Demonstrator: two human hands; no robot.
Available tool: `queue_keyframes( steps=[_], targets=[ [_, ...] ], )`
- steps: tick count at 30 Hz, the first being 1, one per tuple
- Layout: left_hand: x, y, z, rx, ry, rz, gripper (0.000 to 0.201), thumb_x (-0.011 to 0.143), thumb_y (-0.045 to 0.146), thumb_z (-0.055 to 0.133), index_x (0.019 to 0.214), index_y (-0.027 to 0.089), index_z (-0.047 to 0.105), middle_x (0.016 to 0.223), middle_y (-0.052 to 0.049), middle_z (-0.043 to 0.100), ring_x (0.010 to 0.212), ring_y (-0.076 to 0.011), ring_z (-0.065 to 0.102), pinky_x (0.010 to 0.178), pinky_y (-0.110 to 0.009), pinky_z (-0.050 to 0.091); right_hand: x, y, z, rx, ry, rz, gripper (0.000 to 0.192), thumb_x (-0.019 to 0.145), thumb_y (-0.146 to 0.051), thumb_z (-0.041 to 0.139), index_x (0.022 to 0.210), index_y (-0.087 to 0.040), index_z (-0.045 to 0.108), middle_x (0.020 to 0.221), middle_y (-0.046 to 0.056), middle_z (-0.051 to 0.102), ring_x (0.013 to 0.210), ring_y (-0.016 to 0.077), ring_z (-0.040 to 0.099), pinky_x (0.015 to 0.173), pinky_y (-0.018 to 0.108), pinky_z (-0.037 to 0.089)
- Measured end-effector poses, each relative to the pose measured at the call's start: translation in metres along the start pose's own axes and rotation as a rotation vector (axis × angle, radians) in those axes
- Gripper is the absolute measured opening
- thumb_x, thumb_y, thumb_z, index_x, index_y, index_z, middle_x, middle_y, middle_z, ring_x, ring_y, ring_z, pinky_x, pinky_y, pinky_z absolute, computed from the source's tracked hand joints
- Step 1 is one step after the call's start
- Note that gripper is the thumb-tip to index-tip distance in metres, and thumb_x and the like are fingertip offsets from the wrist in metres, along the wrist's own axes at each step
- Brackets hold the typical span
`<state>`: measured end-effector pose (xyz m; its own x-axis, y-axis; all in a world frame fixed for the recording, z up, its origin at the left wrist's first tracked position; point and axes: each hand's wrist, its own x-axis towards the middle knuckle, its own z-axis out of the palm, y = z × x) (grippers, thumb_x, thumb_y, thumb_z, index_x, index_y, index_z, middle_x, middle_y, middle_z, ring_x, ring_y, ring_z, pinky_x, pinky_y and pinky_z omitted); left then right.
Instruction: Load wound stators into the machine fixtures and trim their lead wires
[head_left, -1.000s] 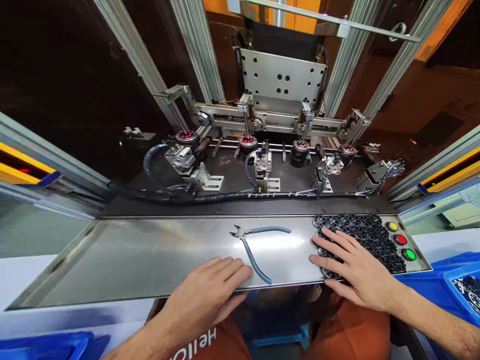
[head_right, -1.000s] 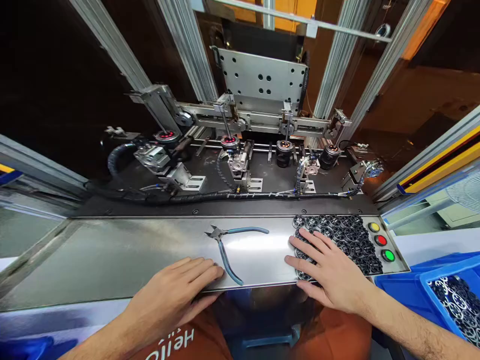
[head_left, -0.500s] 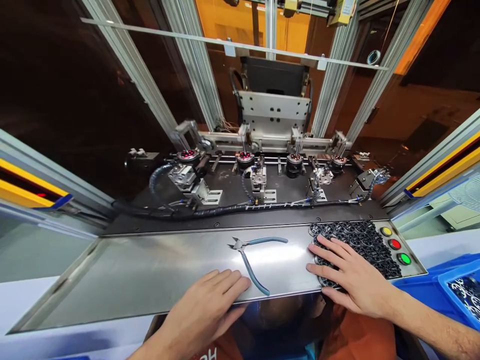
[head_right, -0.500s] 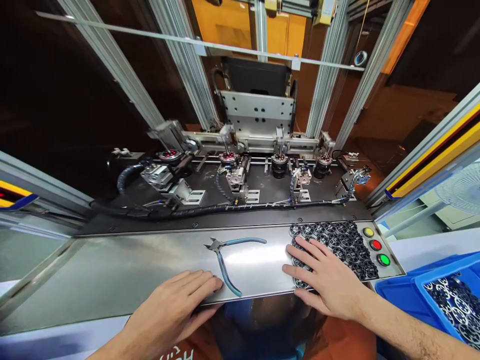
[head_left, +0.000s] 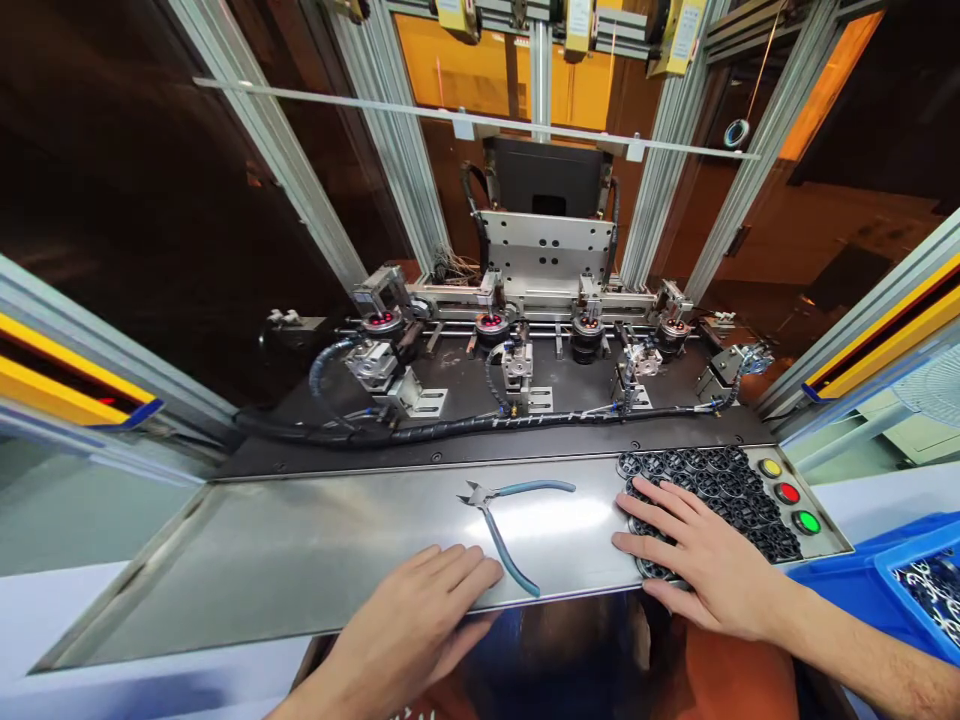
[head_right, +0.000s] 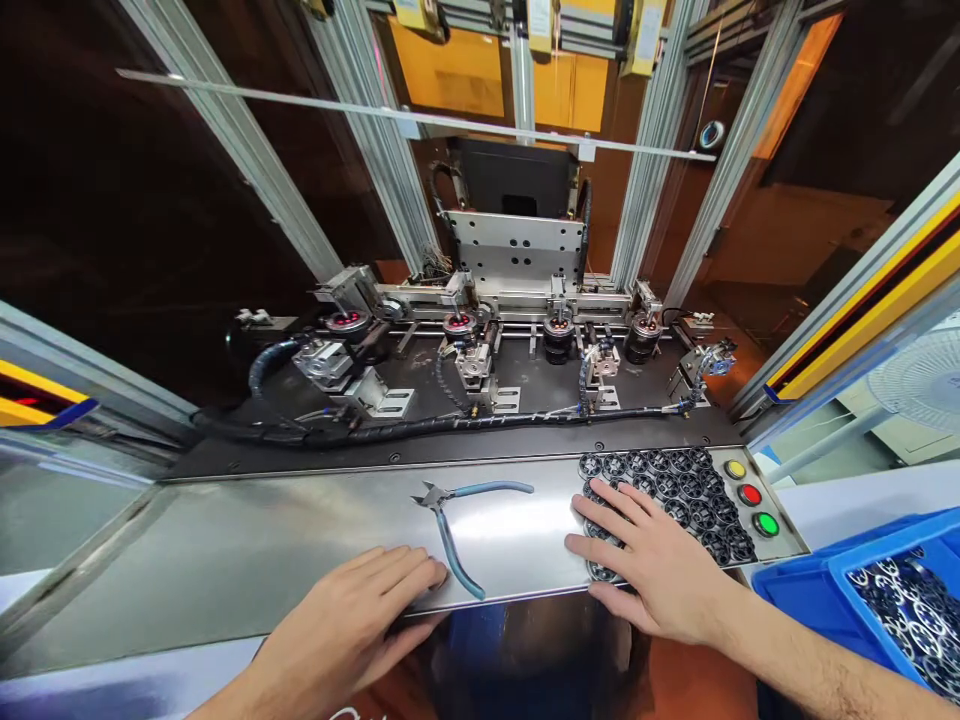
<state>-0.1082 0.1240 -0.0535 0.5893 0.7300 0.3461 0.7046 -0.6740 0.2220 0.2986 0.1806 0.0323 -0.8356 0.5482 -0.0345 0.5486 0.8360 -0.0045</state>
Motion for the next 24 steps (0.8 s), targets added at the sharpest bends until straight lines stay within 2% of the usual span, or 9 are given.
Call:
queue_keyframes(
  steps=[12,19,24],
  targets=[
    [-0.0004,0.0007,0.0015,-0.003,0.002,-0.003,0.053,0.083,0.01,0.09,0.111,0.029,0.051,0.097,0.005,0.073,0.079,-0.0261,0.07,0.072,-0.038,0.046,0.0021,-0.0011,-0.0027,-0.035,-0.032,-0.006,0.056,0.112,-0.036,0.069,0.168,-0.035,0.064,0.189,0.005,0.043,0.175,0.0408,0.041,0.134,0.069,0.051],
    [-0.0019,0.0,0.0014,-0.019,-0.006,-0.019,0.034,0.092,0.01,0.077,0.11,0.028,0.055,0.097,0.003,0.073,0.079,-0.0254,0.069,0.073,-0.039,0.046,0.0015,-0.0005,-0.0019,-0.017,-0.021,0.0,0.056,0.112,-0.036,0.069,0.167,-0.035,0.064,0.188,0.005,0.045,0.176,0.039,0.039,0.136,0.068,0.049],
    [0.0001,-0.0001,-0.0006,-0.037,-0.008,-0.021,0.04,0.088,0.008,0.081,0.11,0.029,0.055,0.097,0.004,0.073,0.08,-0.0262,0.07,0.073,-0.04,0.048,0.0012,-0.0013,-0.0021,-0.007,-0.008,0.007,0.057,0.111,-0.035,0.071,0.167,-0.035,0.064,0.187,0.004,0.046,0.178,0.0374,0.036,0.138,0.065,0.048]
  ],
)
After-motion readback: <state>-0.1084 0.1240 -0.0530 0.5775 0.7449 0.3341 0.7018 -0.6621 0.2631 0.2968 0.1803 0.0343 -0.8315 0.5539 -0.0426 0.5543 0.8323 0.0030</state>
